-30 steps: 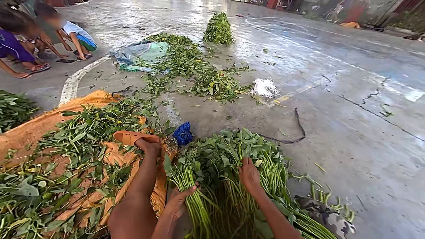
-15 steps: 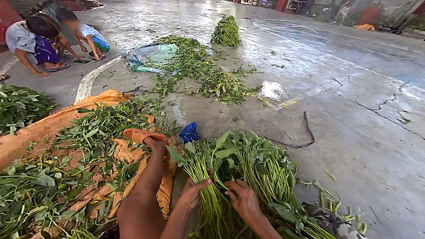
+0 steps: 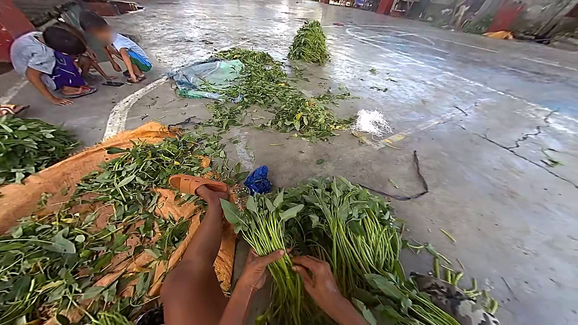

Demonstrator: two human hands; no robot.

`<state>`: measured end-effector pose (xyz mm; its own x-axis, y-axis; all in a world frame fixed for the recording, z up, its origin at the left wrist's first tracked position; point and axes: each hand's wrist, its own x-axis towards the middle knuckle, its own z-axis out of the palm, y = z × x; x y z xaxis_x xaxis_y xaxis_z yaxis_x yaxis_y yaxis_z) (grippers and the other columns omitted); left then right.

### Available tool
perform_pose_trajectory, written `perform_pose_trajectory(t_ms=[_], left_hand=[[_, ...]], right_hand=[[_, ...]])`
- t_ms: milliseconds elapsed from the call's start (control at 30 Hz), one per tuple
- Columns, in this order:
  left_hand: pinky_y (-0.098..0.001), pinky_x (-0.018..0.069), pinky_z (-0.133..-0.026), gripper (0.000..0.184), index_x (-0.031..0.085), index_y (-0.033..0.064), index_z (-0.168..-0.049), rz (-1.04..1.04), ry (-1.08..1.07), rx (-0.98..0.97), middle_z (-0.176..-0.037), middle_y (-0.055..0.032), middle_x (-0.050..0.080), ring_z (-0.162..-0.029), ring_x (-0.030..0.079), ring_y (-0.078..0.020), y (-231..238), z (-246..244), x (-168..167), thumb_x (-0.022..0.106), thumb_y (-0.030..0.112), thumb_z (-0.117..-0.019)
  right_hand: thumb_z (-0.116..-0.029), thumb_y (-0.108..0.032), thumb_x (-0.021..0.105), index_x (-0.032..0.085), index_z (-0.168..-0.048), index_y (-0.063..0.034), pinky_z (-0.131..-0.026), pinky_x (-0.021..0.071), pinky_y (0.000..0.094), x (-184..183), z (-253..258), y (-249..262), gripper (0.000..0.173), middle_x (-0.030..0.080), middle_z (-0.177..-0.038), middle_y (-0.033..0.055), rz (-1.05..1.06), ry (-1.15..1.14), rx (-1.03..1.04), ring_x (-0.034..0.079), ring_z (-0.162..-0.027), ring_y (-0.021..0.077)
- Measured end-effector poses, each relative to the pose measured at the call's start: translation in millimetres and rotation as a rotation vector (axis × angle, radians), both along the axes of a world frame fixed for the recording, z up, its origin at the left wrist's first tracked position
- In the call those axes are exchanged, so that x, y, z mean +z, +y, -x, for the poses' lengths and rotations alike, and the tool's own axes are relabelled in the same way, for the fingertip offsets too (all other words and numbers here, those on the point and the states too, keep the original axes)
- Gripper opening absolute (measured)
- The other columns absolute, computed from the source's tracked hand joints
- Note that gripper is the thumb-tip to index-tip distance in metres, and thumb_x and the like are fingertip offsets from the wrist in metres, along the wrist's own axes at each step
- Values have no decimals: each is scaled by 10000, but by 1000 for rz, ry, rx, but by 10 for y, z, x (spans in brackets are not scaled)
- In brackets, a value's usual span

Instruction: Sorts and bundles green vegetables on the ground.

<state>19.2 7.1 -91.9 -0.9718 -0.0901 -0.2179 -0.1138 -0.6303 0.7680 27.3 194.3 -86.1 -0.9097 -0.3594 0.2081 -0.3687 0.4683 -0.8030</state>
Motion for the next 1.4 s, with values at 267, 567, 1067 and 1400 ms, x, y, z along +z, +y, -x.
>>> perform_pose_trajectory(t_ms=[267, 567, 1067, 1400], left_hand=[[-349, 636, -700, 484, 521, -39, -1159, 70, -84, 130, -864, -128, 740, -744, 736, -210, -197, -66, -62, 700, -122, -716], [-322, 626, -707, 413, 527, -45, -1161, 98, -188, 130, -909, -109, 717, -767, 715, -171, -21, 58, -45, 652, -189, -795], [-320, 623, -801, 569, 530, -24, -1216, 221, -230, -157, -984, -95, 730, -877, 728, -160, 31, 23, 14, 758, -187, -722], [-327, 622, -825, 553, 551, -17, -1192, 163, -150, -212, -983, -90, 742, -897, 732, -159, 146, -193, 76, 762, -147, -697]], right_hand=[[-986, -210, 636, 363, -1502, -14, -1000, 510, 532, 229, 998, 557, 615, 631, -1287, 240, -680, -544, -430, 644, -1180, 394], [-868, -136, 790, 512, -1384, -14, -769, 588, 339, 185, 312, 276, 599, 706, -974, 87, 155, -457, -321, 696, -816, 166], [-899, -86, 728, 562, -1305, 37, -744, 599, 374, -212, -198, 2, 456, 723, -910, 114, 24, -181, -12, 717, -776, 229], [-893, -111, 740, 637, -1099, 13, -757, 574, 262, 277, 226, -66, 261, 693, -892, 35, 369, -498, -175, 677, -801, 92]])
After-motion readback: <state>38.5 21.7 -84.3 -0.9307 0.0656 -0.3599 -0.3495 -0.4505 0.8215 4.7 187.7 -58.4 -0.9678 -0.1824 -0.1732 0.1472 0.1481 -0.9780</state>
